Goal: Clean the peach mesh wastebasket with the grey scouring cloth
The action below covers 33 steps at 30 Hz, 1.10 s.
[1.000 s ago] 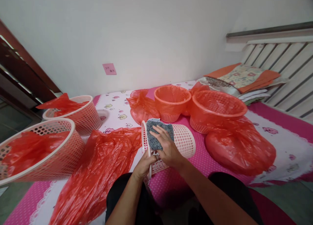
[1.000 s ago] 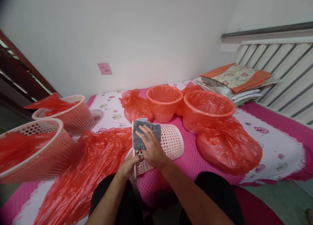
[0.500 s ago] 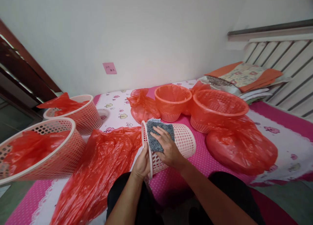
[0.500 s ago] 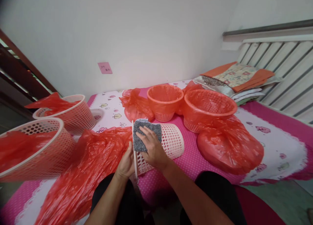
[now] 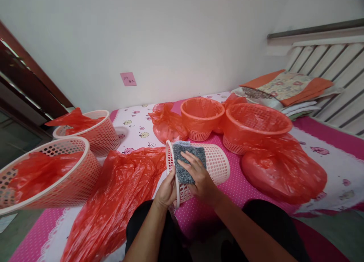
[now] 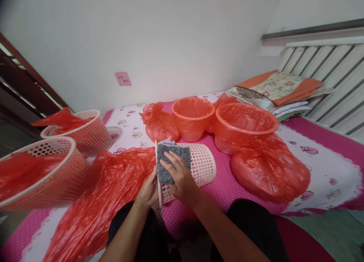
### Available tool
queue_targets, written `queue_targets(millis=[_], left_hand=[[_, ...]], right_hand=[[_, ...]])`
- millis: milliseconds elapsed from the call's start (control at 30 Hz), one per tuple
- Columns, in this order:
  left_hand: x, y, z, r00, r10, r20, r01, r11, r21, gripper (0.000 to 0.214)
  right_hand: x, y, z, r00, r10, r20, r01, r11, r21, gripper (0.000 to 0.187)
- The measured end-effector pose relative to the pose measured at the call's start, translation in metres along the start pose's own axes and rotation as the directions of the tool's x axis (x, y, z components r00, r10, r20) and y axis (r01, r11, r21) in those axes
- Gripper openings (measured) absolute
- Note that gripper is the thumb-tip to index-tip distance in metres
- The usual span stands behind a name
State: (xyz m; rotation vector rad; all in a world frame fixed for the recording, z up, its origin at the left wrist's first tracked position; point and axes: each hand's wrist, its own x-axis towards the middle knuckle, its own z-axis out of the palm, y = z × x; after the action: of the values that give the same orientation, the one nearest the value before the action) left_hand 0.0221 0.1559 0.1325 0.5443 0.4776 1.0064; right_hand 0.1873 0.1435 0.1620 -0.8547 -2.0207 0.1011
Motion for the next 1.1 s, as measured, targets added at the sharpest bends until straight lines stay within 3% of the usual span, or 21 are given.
queue_targets(millis=[300, 600, 767, 1100], left_hand=[[-0.002, 0.004, 0.007, 0.998, -0.052, 0.039, 0.052, 0.999, 0.015, 0.047], [-0.001, 0.004, -0.002, 0.997, -0.071, 0.041, 0.07, 0.997, 0.021, 0.051], [-0.003, 0.007, 0.006, 0.987, -0.132, 0.09, 0.129, 0.991, 0.034, 0.063], [-0.004, 0.009, 0.015, 0.984, -0.137, 0.116, 0.132, 0.99, 0.045, 0.07]], right_hand=[[-0.024, -0.013, -0.008, 0.997, 0.004, 0.081, -0.005, 1.0, 0.005, 0.059], [-0.039, -0.022, -0.007, 0.995, 0.008, 0.097, -0.008, 1.0, -0.004, 0.063], [-0.049, -0.023, -0.006, 0.993, 0.004, 0.117, -0.003, 1.0, -0.009, 0.063], [-0.061, -0.028, -0.005, 0.993, 0.004, 0.114, 0.0, 0.999, -0.037, 0.062]])
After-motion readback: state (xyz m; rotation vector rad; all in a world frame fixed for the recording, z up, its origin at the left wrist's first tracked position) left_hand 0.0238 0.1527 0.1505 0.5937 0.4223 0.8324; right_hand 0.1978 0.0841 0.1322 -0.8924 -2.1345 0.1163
